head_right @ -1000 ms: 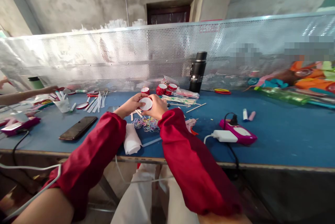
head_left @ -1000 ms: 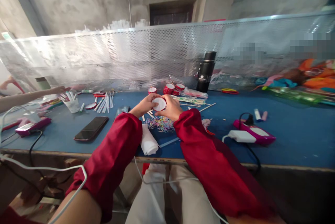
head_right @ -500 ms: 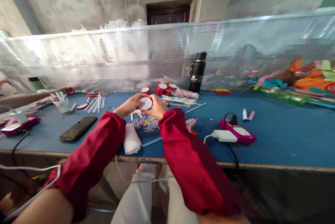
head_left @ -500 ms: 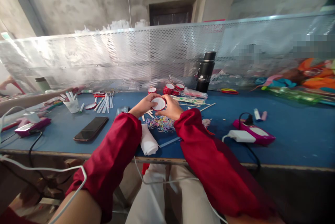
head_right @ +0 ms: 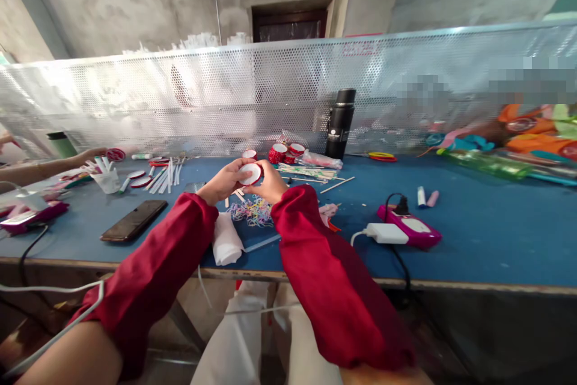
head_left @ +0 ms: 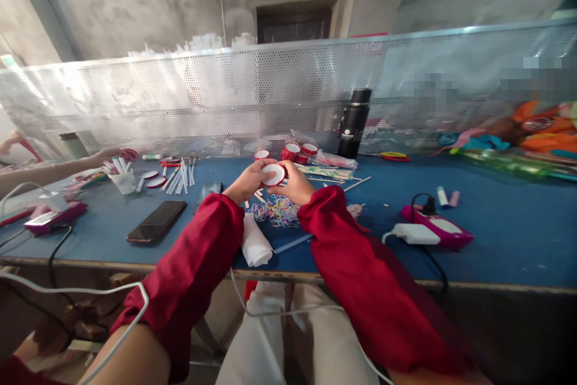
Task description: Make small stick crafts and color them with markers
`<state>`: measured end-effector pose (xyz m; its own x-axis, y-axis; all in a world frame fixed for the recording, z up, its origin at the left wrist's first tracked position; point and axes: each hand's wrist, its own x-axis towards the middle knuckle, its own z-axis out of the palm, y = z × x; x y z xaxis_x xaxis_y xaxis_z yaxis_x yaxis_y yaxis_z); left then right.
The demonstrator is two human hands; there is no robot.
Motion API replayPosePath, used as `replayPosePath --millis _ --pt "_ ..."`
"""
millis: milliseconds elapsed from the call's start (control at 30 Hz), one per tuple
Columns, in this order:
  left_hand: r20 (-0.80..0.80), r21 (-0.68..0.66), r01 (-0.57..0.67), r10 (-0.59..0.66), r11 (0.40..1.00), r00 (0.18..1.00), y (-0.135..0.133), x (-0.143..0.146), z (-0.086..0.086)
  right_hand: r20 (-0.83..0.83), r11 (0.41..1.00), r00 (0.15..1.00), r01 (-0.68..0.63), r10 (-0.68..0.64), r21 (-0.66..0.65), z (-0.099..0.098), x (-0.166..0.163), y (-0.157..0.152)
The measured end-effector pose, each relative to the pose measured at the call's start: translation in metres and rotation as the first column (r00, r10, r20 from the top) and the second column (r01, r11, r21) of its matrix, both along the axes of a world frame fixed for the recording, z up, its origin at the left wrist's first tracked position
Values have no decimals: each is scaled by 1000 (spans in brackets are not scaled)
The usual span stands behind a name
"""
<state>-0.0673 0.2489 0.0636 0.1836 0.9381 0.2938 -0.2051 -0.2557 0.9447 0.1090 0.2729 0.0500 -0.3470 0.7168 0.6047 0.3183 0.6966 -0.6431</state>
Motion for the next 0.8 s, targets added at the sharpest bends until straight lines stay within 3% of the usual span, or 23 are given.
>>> replayPosePath --millis 100,200,300,400,467,533,633,700,800 --pt "92 -31 10 -7 999 996 -1 3 3 -160 989 984 -102 83 -112 -2 -4 7" --pt "170 -34 25 -19 999 985 -6 4 10 -368 935 917 -256 155 -246 -5 -6 11" --pt "251 -19 5 0 1000 968 -12 2 20 -495 841 864 -333 91 -427 -9 -5 10" --pt "293 4 -58 55 998 954 -16 -4 30 -480 722 877 -330 -5 -609 -10 -3 8" --pt "253 -1 -97 94 995 963 -16 -7 32 -439 721 897 -266 -58 -640 -7 -1 8" --pt "180 -27 -117 120 993 976 -15 -8 31 -343 799 932 -119 -115 -590 -4 2 9" --pt "84 -83 -146 153 986 985 -9 -7 24 -53 931 977 182 -208 -315 3 8 8" --pt "27 -133 -187 192 973 981 -4 -6 19 200 950 943 290 -264 -112 6 13 5" --pt "-74 -165 -270 261 949 962 0 -7 14 515 955 823 296 -240 -27 8 17 -1"
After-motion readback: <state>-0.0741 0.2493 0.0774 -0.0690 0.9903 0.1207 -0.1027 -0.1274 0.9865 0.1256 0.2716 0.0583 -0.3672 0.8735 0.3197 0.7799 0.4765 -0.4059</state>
